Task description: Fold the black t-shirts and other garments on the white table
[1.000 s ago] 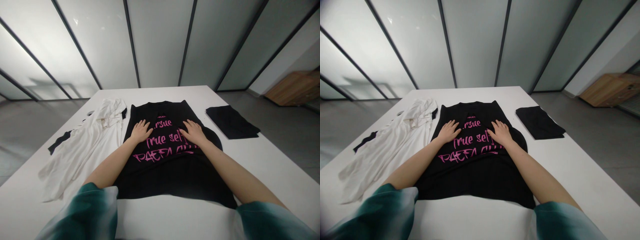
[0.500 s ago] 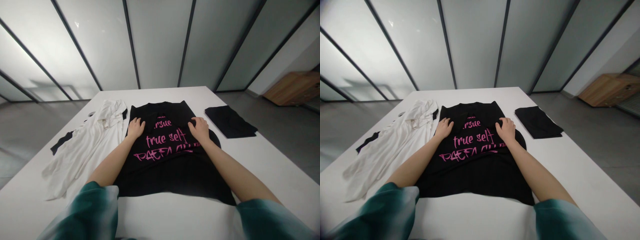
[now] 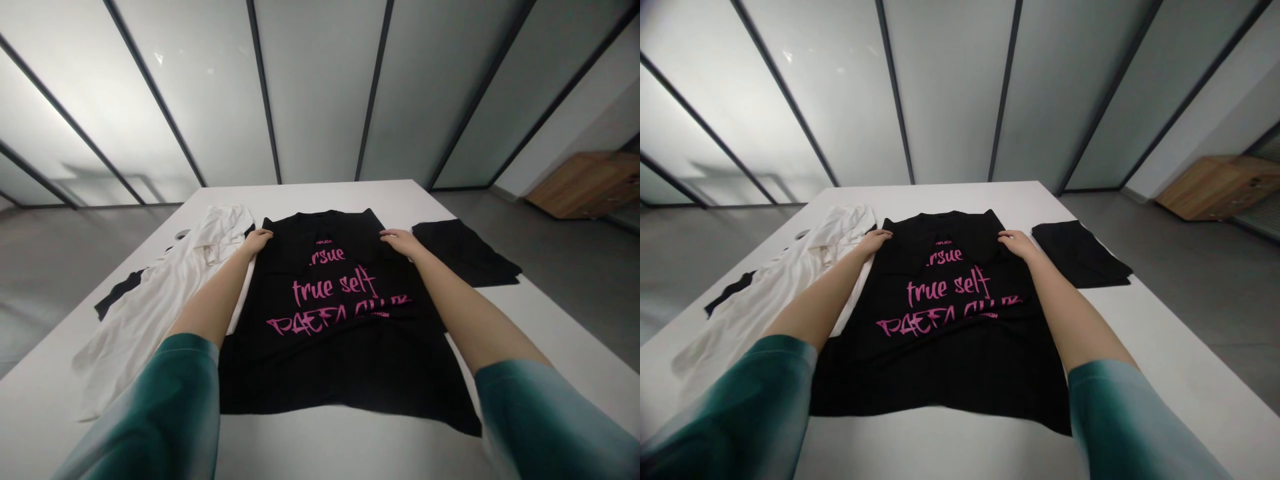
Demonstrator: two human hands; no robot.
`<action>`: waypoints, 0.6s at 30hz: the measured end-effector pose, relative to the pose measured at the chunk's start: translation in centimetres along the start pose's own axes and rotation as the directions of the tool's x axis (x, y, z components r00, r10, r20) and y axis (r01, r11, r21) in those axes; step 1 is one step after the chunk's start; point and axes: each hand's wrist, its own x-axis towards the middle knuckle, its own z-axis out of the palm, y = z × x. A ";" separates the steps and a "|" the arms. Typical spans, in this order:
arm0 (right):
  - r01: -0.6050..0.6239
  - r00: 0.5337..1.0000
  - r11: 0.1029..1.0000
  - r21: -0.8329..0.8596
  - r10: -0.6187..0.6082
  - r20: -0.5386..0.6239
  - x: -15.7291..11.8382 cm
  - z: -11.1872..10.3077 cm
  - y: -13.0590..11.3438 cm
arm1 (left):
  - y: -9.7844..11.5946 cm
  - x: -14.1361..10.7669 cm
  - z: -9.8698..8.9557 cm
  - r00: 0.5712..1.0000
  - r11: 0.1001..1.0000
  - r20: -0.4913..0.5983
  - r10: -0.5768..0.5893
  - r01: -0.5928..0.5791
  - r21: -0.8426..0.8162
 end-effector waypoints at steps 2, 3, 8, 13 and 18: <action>0.000 1.000 0.998 0.069 -0.001 0.022 0.7 0.3 -0.9 | 0.3 0.4 0.3 0.999 0.995 0.000 -0.039 0.039 -0.089; -0.019 0.999 0.995 0.096 0.016 0.030 1.1 0.4 -1.3 | 0.5 0.6 0.3 0.998 0.993 -0.004 -0.055 0.055 -0.100; -0.109 0.990 0.994 0.022 0.111 -0.089 3.4 0.1 -2.4 | 1.5 2.2 -0.4 0.995 0.999 -0.095 -0.032 0.034 0.021; -0.012 0.965 0.999 -0.043 0.000 -0.262 5.4 -1.3 -2.7 | 4.1 4.0 -1.4 0.989 0.996 -0.130 0.067 -0.059 0.059; 0.092 0.982 0.994 -0.059 -0.100 -0.157 5.5 -2.0 -2.3 | 6.4 3.7 -1.8 0.992 0.951 -0.060 0.107 -0.085 0.298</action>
